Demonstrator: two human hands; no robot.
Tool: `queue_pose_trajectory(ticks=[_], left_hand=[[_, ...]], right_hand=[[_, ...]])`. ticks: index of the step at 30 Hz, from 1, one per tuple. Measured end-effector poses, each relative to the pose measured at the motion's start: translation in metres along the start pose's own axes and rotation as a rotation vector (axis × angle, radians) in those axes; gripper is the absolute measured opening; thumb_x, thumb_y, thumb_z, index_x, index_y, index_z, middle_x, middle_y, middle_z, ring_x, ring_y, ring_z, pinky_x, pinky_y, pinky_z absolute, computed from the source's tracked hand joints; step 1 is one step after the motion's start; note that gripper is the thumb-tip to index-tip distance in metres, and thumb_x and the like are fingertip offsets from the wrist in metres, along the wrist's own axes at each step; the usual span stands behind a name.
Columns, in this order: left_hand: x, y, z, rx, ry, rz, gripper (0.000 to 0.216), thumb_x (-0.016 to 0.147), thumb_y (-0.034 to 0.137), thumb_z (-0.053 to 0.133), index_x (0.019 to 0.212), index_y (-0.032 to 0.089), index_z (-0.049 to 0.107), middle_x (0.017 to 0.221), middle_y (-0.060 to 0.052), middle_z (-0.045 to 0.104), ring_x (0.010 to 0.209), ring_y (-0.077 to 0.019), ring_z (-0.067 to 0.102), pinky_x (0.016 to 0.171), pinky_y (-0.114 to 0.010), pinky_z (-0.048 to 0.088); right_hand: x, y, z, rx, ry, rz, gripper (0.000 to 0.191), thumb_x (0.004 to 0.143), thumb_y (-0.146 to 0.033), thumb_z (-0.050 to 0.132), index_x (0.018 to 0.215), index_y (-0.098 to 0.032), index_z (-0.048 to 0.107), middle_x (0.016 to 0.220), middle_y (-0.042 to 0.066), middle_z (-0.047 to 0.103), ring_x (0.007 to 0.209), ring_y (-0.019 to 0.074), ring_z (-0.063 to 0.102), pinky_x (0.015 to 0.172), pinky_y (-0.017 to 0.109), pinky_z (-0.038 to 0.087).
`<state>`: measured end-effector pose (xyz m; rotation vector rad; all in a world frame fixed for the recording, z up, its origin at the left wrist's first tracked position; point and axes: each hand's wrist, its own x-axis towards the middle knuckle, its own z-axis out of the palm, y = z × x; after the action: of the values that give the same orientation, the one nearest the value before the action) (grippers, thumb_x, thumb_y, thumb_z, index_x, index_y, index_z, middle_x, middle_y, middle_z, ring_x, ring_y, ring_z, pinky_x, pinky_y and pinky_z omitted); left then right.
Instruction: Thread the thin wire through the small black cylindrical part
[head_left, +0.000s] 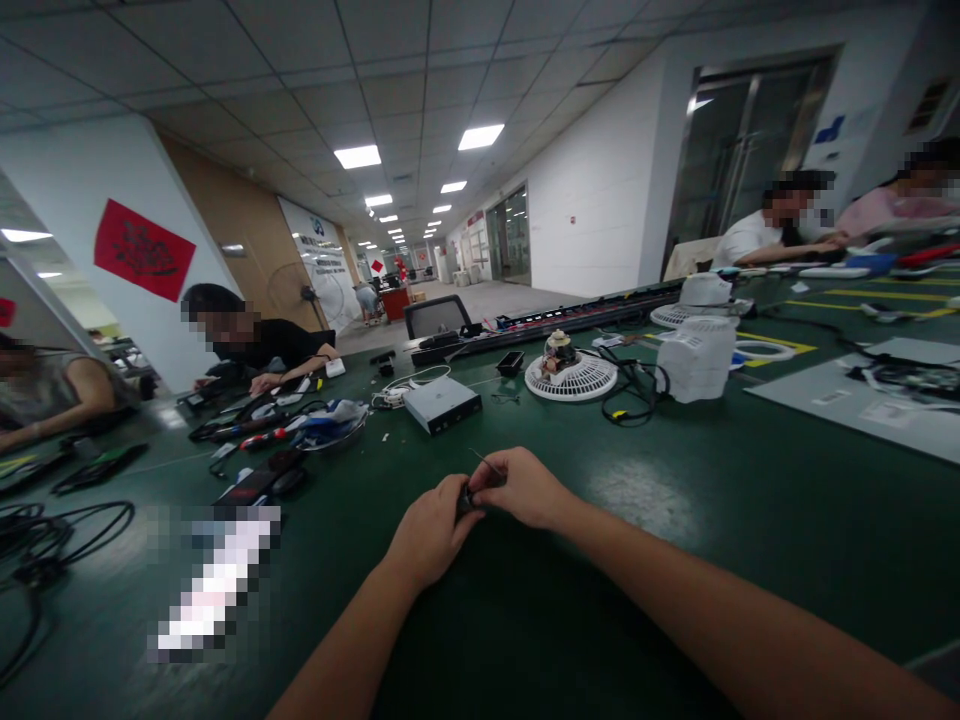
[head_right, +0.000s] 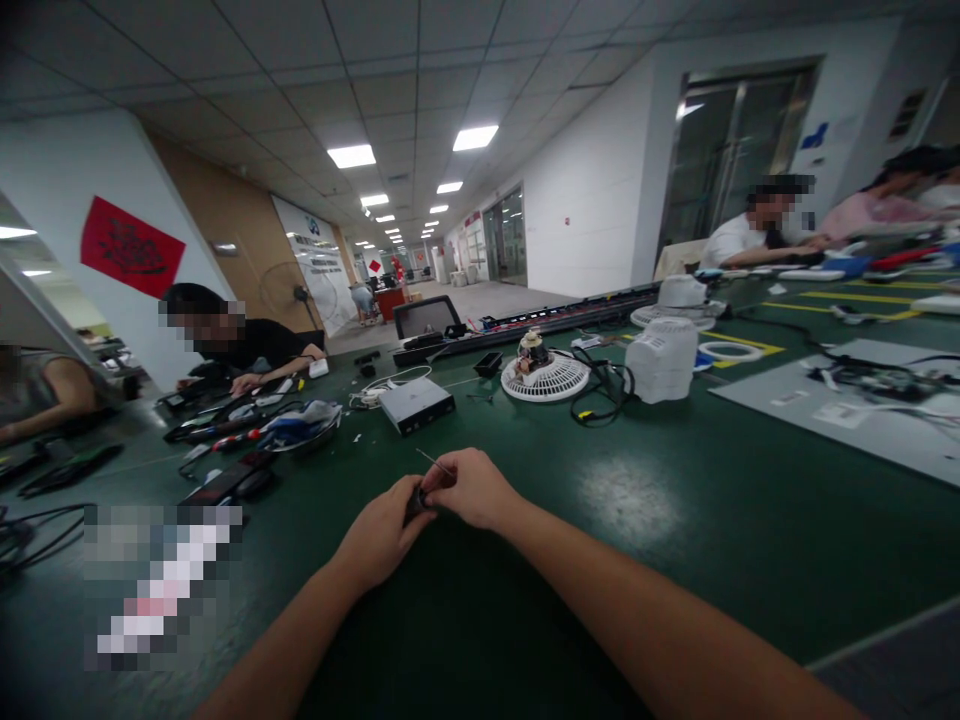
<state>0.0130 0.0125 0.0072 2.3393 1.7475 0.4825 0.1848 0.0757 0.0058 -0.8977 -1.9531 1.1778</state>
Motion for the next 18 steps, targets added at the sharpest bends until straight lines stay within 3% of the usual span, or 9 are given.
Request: queue_pose_trajectory(ticks=[5,13,18], left_hand=[[-0.001,-0.001,0.000,-0.048,0.025,0.069,0.027,0.089,0.025,0.052,0.115,0.021,0.050,0.109,-0.007,0.062,0.098,-0.0210,0.061,0.083,-0.033,0.046],[0.001,-0.006,0.003,-0.012,0.091,0.079,0.019,0.086,0.020,0.055,0.105,0.020,0.052,0.102,-0.005,0.061,0.092,-0.0203,0.059,0.080,-0.032,0.045],[0.000,-0.003,-0.001,0.047,0.048,0.119,0.018,0.085,0.022,0.058,0.103,0.022,0.055,0.103,-0.004,0.061,0.092,-0.0198,0.058,0.079,-0.031,0.045]], right_hand=[[0.000,0.004,-0.003,-0.246,0.070,-0.059,0.012,0.067,-0.020,0.073,0.079,-0.017,0.071,0.076,0.001,0.068,0.071,0.0141,0.061,0.064,0.026,0.047],[0.006,0.012,0.006,0.259,-0.094,0.086,0.020,0.062,-0.015,0.073,0.077,-0.015,0.060,0.064,-0.005,0.060,0.060,0.0111,0.059,0.060,0.024,0.048],[0.003,0.011,0.001,0.081,-0.110,0.039,0.014,0.066,-0.015,0.067,0.079,-0.016,0.063,0.070,-0.003,0.062,0.064,0.0117,0.058,0.059,0.023,0.046]])
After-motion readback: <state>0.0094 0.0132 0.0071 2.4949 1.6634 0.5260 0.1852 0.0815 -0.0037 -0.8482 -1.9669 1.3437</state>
